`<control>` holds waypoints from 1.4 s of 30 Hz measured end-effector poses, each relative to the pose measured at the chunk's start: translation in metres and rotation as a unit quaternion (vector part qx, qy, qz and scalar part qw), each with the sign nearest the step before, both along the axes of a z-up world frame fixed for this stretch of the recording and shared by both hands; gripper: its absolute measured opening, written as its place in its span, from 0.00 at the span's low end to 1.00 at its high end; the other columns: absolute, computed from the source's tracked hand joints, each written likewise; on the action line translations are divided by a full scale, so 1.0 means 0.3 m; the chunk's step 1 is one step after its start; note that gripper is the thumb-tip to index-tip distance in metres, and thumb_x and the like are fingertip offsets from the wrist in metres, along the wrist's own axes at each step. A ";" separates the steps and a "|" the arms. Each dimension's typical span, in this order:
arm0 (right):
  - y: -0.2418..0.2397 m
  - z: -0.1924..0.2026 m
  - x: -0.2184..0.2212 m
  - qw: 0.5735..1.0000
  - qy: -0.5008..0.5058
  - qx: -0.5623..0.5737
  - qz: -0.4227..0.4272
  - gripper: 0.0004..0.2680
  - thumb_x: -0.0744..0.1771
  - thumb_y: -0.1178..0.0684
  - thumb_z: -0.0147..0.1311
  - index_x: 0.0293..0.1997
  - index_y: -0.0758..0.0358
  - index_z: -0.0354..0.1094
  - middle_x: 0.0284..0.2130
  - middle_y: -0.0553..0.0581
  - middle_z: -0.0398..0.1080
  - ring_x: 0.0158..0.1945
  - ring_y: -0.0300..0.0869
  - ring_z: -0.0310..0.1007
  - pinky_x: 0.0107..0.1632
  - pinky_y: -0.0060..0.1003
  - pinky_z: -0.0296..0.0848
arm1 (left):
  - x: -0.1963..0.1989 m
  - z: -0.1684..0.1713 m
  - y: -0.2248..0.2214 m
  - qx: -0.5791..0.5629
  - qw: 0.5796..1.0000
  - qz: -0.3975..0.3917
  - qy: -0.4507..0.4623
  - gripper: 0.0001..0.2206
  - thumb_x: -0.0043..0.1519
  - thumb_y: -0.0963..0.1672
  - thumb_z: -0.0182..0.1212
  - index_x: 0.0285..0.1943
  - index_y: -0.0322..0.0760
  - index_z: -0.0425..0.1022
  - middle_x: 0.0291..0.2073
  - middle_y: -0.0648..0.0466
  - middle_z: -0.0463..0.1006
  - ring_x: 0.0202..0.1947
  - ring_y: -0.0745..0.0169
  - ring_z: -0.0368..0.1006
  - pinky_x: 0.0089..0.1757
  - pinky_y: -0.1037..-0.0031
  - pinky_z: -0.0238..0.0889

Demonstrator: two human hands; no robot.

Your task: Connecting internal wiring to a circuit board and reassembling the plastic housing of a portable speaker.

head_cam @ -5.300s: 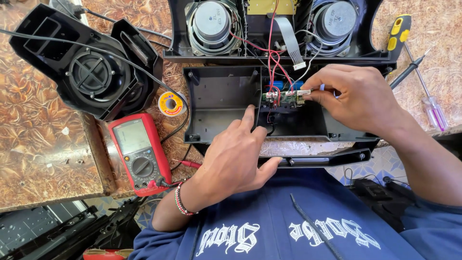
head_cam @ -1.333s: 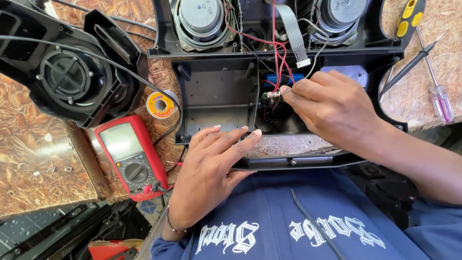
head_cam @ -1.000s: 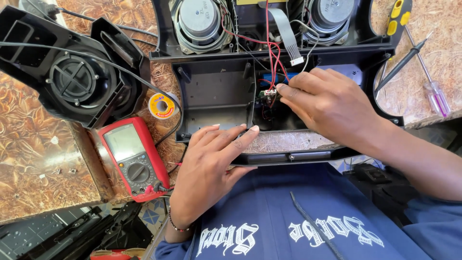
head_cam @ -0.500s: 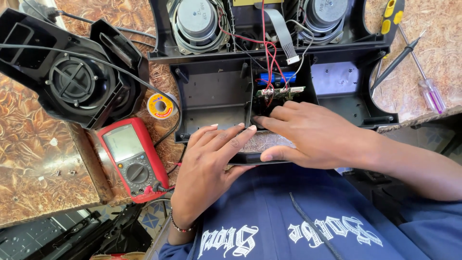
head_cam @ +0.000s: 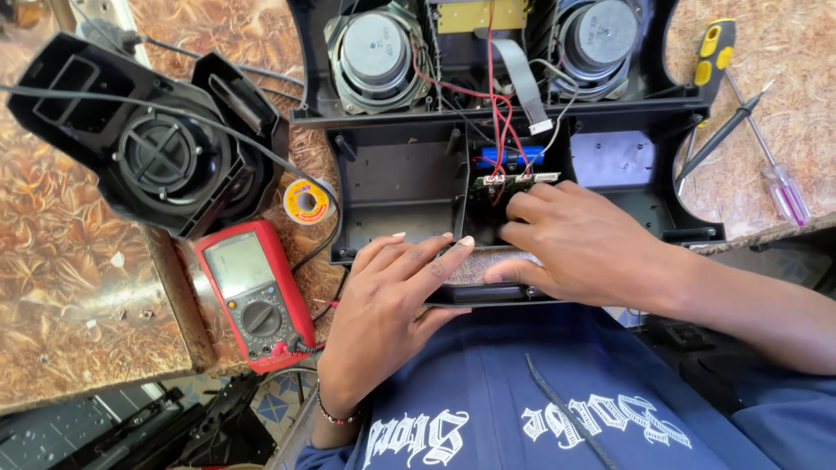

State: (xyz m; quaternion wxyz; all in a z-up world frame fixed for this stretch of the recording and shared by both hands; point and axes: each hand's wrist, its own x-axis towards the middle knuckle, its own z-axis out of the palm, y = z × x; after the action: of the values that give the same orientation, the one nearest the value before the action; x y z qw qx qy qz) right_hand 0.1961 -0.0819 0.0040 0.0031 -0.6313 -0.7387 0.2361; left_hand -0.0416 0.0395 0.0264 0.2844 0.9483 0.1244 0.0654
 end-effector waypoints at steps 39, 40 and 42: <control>-0.221 0.210 0.217 0.994 -0.077 0.050 0.064 0.41 0.59 0.14 0.55 0.75 0.46 0.51 0.71 0.48 0.56 0.69 0.47 0.56 0.62 0.49 0.62 | 0.060 0.123 0.034 0.086 0.989 0.009 -0.117 0.10 0.68 0.47 0.58 0.53 0.40 0.77 0.57 0.47 0.77 0.51 0.50 0.72 0.61 0.56 0.59; -0.223 0.223 0.198 0.994 -0.077 0.049 0.064 0.41 0.59 0.14 0.55 0.75 0.46 0.51 0.71 0.48 0.56 0.69 0.47 0.56 0.62 0.49 0.62 | 0.071 0.129 0.047 0.086 0.989 0.010 -0.118 0.10 0.68 0.47 0.58 0.53 0.40 0.77 0.57 0.47 0.77 0.51 0.50 0.72 0.61 0.56 0.59; -0.230 0.249 0.158 0.974 -0.188 0.124 0.010 0.37 0.59 0.26 0.54 0.74 0.53 0.51 0.71 0.50 0.59 0.68 0.45 0.62 0.60 0.43 0.68 | 0.091 0.144 0.071 0.057 0.991 0.005 -0.123 0.11 0.66 0.47 0.62 0.54 0.39 0.76 0.56 0.54 0.78 0.53 0.54 0.73 0.62 0.56 0.58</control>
State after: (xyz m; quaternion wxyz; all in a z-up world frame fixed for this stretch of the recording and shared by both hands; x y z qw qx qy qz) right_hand 0.2434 -0.1510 0.0788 -0.0604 -0.6518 -0.7557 0.0196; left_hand -0.0144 0.0607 0.0696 0.2425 0.9472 0.0898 0.1897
